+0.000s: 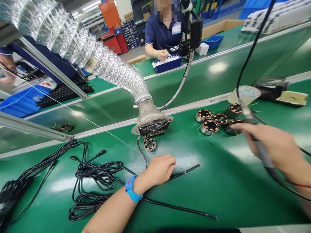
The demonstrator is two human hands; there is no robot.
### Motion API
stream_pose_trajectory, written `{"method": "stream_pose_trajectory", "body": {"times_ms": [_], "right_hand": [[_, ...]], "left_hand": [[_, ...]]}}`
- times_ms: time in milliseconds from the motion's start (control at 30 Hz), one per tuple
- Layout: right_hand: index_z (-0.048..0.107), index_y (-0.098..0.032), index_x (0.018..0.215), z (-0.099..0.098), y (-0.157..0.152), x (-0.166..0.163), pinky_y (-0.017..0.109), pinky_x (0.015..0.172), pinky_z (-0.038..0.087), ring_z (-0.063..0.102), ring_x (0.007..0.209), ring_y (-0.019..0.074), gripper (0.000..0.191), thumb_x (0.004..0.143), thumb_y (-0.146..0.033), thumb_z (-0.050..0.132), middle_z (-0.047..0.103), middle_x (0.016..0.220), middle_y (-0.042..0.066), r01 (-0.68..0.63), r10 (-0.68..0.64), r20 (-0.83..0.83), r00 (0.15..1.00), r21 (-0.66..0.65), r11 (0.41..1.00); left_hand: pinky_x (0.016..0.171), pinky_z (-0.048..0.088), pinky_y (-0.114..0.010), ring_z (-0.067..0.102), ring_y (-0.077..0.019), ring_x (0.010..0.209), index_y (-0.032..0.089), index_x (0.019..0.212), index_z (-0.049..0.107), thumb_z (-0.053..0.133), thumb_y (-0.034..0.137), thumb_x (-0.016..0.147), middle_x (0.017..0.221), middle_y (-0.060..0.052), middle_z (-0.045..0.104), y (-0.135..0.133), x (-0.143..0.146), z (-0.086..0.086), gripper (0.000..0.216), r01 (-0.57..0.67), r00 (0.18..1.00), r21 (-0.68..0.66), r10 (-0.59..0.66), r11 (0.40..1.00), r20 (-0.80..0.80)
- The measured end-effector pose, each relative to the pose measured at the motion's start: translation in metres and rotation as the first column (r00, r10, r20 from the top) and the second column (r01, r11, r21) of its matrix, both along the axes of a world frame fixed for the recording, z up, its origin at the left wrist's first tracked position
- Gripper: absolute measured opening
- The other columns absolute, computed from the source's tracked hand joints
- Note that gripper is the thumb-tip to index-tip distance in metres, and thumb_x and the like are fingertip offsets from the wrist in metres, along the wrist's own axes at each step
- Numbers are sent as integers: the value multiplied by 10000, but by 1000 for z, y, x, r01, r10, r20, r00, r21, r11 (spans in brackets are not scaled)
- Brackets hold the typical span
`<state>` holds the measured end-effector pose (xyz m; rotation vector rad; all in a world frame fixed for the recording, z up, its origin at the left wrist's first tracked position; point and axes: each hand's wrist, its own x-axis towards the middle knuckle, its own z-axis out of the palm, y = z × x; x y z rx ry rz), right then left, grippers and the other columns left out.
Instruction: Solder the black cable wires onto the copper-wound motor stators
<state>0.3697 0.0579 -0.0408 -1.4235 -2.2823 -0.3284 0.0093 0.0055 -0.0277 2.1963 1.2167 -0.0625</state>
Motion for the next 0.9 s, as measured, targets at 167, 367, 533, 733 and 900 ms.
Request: {"method": "stream_pose_trajectory", "body": {"times_ms": [167,367,533,733,900], "right_hand": [[652,-215,1063,-3,19,-51,349,761,412,564,879,218,299,961,-307,387,645,892,97,-152,153,59,986,-14,988],[615,-210,1034,1,5,-96,333,693,409,559,770,191,204,957,-307,454,637,848,72,-259,259,2,966,-17,966],[570,-221,1078,-4,-40,-140,306,673,418,567,769,176,175,958,-253,446,638,866,36,-363,358,-89,929,-45,931],[532,-200,1158,7,-65,-161,311,655,430,580,743,179,238,953,-268,434,647,920,56,-359,334,-240,911,-71,930],[449,-189,1271,-1,-59,-164,365,762,501,617,957,225,354,948,-333,433,611,1149,112,-372,312,-317,896,-149,916]], "left_hand": [[774,450,-293,626,-188,908,178,908,591,426,223,919,1011,-62,688,-16,8,6,172,145,989,-57,-144,988,22],[691,394,-232,521,-108,725,157,774,532,503,157,856,742,11,576,-1,0,3,88,-357,792,-333,472,873,387],[659,360,-207,450,-73,666,134,832,535,516,193,872,719,43,506,12,-10,-2,74,-483,606,-477,674,734,423],[656,328,-228,449,-80,671,120,735,567,565,225,850,679,41,527,11,-13,-3,155,-345,723,-537,583,770,371],[642,329,-210,418,-53,609,102,706,588,581,158,817,643,39,523,14,-7,1,124,-286,552,-709,715,645,428]]}}
